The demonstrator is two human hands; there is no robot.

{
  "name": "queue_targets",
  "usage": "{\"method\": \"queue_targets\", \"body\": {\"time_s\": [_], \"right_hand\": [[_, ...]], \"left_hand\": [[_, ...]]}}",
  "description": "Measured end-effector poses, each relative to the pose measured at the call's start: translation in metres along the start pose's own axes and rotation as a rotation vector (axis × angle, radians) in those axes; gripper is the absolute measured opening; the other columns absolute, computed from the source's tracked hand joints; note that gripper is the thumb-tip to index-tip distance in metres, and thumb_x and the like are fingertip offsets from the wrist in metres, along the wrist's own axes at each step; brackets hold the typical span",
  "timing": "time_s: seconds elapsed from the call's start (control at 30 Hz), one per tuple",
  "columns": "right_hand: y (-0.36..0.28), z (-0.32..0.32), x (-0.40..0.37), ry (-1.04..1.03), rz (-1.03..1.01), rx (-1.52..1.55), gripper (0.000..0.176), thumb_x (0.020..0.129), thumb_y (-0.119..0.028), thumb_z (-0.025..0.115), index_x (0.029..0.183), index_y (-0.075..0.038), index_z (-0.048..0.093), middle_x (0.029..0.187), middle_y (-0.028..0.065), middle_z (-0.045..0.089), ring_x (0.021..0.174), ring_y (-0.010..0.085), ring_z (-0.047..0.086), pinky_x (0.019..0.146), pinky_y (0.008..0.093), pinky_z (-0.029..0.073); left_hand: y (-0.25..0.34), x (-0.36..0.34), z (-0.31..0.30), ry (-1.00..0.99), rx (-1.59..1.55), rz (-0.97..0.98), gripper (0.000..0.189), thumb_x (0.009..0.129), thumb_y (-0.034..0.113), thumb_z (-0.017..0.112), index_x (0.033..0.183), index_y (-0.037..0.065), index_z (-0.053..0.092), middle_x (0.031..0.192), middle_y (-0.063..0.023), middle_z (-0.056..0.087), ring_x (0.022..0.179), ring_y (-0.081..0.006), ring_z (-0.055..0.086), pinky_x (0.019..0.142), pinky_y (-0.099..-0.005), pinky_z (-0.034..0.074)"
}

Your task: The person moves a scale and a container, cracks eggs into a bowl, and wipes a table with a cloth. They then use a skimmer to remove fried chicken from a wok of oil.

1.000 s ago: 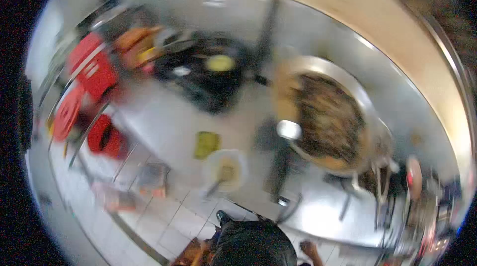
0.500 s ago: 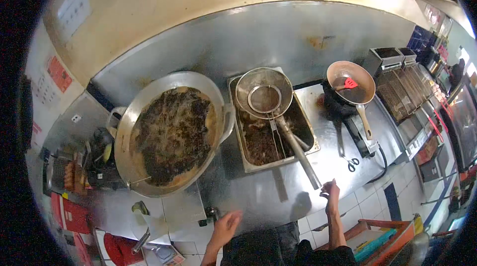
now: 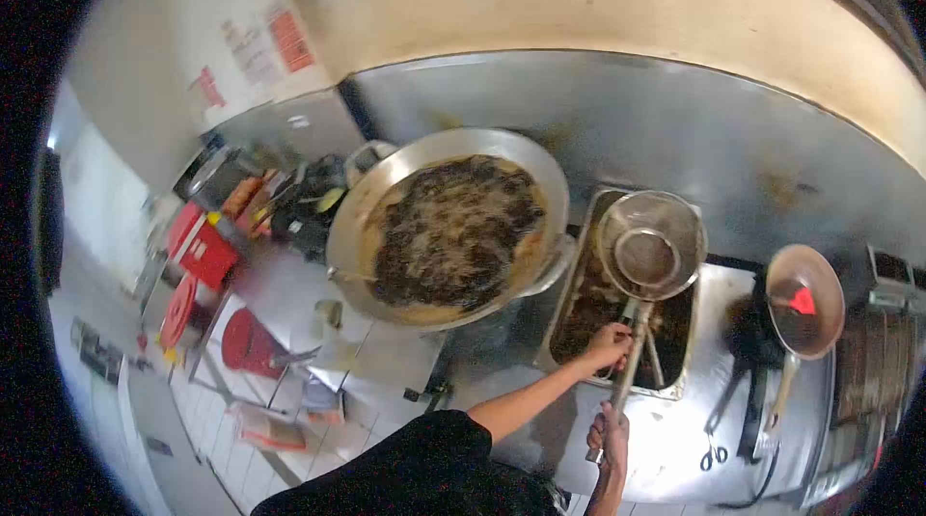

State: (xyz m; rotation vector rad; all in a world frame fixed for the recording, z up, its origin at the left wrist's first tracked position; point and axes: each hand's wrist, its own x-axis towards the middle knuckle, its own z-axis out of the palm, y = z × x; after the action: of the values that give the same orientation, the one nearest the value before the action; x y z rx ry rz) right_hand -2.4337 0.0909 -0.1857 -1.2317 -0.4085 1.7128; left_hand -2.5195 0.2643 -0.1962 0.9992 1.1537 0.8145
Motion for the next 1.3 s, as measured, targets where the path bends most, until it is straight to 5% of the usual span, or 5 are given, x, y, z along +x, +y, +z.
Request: {"method": "queue_targets", "body": {"time_s": [0.43, 0.57, 0.87, 1.1, 1.3], "right_hand": [[0.035, -0.020, -0.003, 0.366, -0.171, 0.221, 0.036, 0.097, -0.043, 0.047, 0.107, -0.009, 0.056, 0.074, 0.0018, 0.050, 0.066, 0.0137, 0.054, 0.059, 0.0301, 0.049], [0.094, -0.089, -0.006, 0.331, -0.127, 0.183, 0.073, 0.092, -0.057, 0.040, 0.146, -0.008, 0.033, 0.152, 0.0152, 0.025, 0.134, 0.0388, 0.028, 0.111, 0.0541, 0.024], [0.160, -0.049, -0.101, 0.438, -0.066, -0.027, 0.046, 0.094, -0.040, 0.049, 0.125, -0.006, 0.049, 0.111, 0.0124, 0.048, 0.100, 0.0307, 0.050, 0.094, 0.0492, 0.045], [0.213, 0.079, -0.196, 0.734, -0.073, -0.088, 0.036, 0.096, -0.020, 0.046, 0.128, -0.003, 0.046, 0.115, 0.0151, 0.049, 0.106, 0.0334, 0.050, 0.098, 0.0497, 0.045], [0.244, 0.109, -0.203, 0.864, 0.034, 0.015, 0.037, 0.098, -0.024, 0.046, 0.127, -0.003, 0.048, 0.114, 0.0155, 0.055, 0.100, 0.0289, 0.057, 0.092, 0.0443, 0.050]], "left_hand": [[0.095, -0.188, -0.072, -0.132, 0.253, 0.494, 0.035, 0.095, 0.004, 0.047, 0.128, 0.004, 0.036, 0.063, -0.0084, 0.049, 0.054, -0.0154, 0.044, 0.052, -0.0346, 0.035], [0.105, -0.210, -0.093, -0.114, 0.148, 0.527, 0.040, 0.094, 0.005, 0.050, 0.131, 0.004, 0.034, 0.060, -0.0079, 0.050, 0.052, -0.0164, 0.045, 0.050, -0.0364, 0.036], [0.007, -0.150, -0.082, -0.279, -0.170, 0.106, 0.027, 0.089, 0.015, 0.055, 0.110, -0.001, 0.048, 0.080, -0.0182, 0.062, 0.058, -0.0256, 0.064, 0.052, -0.0384, 0.050], [-0.066, -0.030, -0.023, -0.250, -0.392, 0.295, 0.029, 0.093, 0.026, 0.052, 0.110, 0.003, 0.049, 0.057, -0.0116, 0.057, 0.041, -0.0224, 0.056, 0.035, -0.0387, 0.042], [-0.071, -0.096, -0.070, 0.088, 0.140, 0.543, 0.039, 0.091, 0.029, 0.057, 0.117, 0.001, 0.055, 0.105, -0.0331, 0.059, 0.103, -0.0418, 0.058, 0.089, -0.0513, 0.044]]}}
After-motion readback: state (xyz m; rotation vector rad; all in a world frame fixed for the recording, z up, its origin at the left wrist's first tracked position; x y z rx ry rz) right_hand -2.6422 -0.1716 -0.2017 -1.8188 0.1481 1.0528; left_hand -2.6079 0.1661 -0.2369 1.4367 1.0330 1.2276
